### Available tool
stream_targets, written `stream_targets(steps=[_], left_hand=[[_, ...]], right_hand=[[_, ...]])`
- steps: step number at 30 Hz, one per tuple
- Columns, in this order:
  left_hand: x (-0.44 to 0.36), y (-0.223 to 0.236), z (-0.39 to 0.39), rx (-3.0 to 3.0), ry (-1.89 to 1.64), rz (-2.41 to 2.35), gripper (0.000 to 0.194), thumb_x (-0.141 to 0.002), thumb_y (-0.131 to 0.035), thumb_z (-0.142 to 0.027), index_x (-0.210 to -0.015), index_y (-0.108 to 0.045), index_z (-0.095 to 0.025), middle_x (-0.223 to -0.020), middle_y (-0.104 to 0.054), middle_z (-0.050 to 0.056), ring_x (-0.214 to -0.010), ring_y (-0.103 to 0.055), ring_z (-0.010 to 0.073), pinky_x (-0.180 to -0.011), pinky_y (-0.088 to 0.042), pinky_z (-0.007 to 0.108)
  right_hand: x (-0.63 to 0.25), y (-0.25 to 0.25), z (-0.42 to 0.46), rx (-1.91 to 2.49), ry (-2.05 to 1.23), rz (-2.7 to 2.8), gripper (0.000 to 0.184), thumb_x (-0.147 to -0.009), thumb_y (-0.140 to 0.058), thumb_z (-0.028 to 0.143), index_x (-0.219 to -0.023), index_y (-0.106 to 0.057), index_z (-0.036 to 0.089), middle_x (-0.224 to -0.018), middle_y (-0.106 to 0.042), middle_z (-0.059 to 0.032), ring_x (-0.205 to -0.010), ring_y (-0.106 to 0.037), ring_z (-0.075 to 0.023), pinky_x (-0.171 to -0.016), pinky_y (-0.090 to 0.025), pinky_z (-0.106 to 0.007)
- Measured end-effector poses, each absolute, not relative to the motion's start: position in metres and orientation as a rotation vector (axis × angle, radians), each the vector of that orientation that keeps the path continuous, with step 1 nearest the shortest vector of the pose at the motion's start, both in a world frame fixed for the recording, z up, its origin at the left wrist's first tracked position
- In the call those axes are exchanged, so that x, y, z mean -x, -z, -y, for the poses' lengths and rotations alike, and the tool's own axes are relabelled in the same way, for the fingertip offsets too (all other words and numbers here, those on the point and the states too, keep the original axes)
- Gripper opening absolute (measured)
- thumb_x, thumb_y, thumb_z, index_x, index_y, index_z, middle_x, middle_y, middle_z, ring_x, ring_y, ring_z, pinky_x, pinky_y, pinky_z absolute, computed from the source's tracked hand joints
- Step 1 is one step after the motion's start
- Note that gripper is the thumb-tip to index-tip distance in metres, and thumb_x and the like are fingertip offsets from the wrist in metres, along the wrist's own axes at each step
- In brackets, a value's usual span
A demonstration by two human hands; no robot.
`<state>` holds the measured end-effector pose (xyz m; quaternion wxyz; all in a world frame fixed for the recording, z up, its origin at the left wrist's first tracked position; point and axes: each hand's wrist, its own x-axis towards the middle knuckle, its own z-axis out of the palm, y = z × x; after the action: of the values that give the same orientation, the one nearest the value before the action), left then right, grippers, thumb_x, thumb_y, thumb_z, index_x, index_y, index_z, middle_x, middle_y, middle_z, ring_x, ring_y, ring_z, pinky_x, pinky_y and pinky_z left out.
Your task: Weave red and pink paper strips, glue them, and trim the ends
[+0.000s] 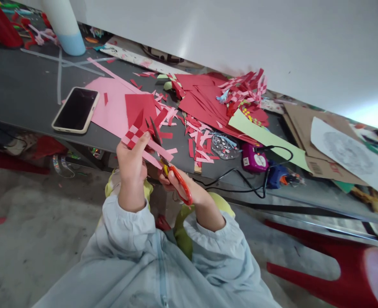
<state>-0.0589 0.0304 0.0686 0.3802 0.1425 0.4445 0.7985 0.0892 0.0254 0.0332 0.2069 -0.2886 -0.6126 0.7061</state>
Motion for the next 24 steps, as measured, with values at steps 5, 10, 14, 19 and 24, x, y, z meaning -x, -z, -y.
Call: stream_targets(steps=[5, 10, 14, 19, 24], left_hand=[[0.061, -0.067, -0.03, -0.399, -2.022, -1.162, 0.035, -0.052, -0.086, -0.039, -0.065, -0.061, -0.018, -0.056, -0.057, -0.005, -0.047, -0.052, 0.007, -0.045, -0.044, 0.021], [0.063, -0.068, -0.029, -0.402, -2.024, -1.177, 0.034, -0.054, -0.085, -0.037, -0.068, -0.061, -0.017, -0.058, -0.058, -0.005, -0.048, -0.053, 0.0077, -0.046, -0.046, 0.022], [0.065, -0.069, -0.028, -0.389, -2.067, -1.164, 0.03, -0.057, -0.084, -0.034, -0.067, -0.061, -0.018, -0.058, -0.057, -0.005, -0.048, -0.052, 0.0072, -0.048, -0.047, 0.022], [0.066, -0.068, -0.027, -0.366, -2.127, -1.115, 0.029, -0.058, -0.085, -0.033, -0.071, -0.063, -0.019, -0.063, -0.061, -0.005, -0.052, -0.055, 0.0069, -0.053, -0.049, 0.022], [0.067, -0.067, -0.028, -0.372, -2.122, -1.103, 0.031, -0.059, -0.086, -0.034, -0.074, -0.063, -0.02, -0.066, -0.061, -0.004, -0.054, -0.056, 0.0067, -0.051, -0.046, 0.02]], right_hand=[[-0.088, -0.032, -0.026, 0.709, -2.131, 1.593, 0.046, -0.086, -0.052, 0.068, -0.082, -0.039, 0.024, -0.071, -0.031, 0.0035, -0.054, -0.025, -0.0102, -0.047, -0.028, -0.028], [-0.09, -0.038, -0.026, 0.69, -2.22, 1.575, 0.047, -0.085, -0.053, 0.069, -0.086, -0.04, 0.024, -0.073, -0.029, 0.0038, -0.056, -0.02, -0.0103, -0.049, -0.018, -0.029], [-0.094, -0.044, -0.027, 0.729, -2.192, 1.564, 0.047, -0.085, -0.051, 0.07, -0.093, -0.045, 0.024, -0.074, -0.03, 0.0031, -0.056, -0.021, -0.0108, -0.05, -0.017, -0.03], [-0.097, -0.036, -0.029, 0.735, -2.193, 1.457, 0.042, -0.087, -0.054, 0.064, -0.096, -0.05, 0.023, -0.073, -0.031, 0.0041, -0.054, -0.021, -0.0093, -0.048, -0.017, -0.027], [-0.089, -0.033, -0.033, 0.717, -2.138, 1.349, 0.048, -0.083, -0.056, 0.069, -0.09, -0.045, 0.023, -0.068, -0.037, 0.0066, -0.048, -0.021, -0.005, -0.045, -0.016, -0.023]])
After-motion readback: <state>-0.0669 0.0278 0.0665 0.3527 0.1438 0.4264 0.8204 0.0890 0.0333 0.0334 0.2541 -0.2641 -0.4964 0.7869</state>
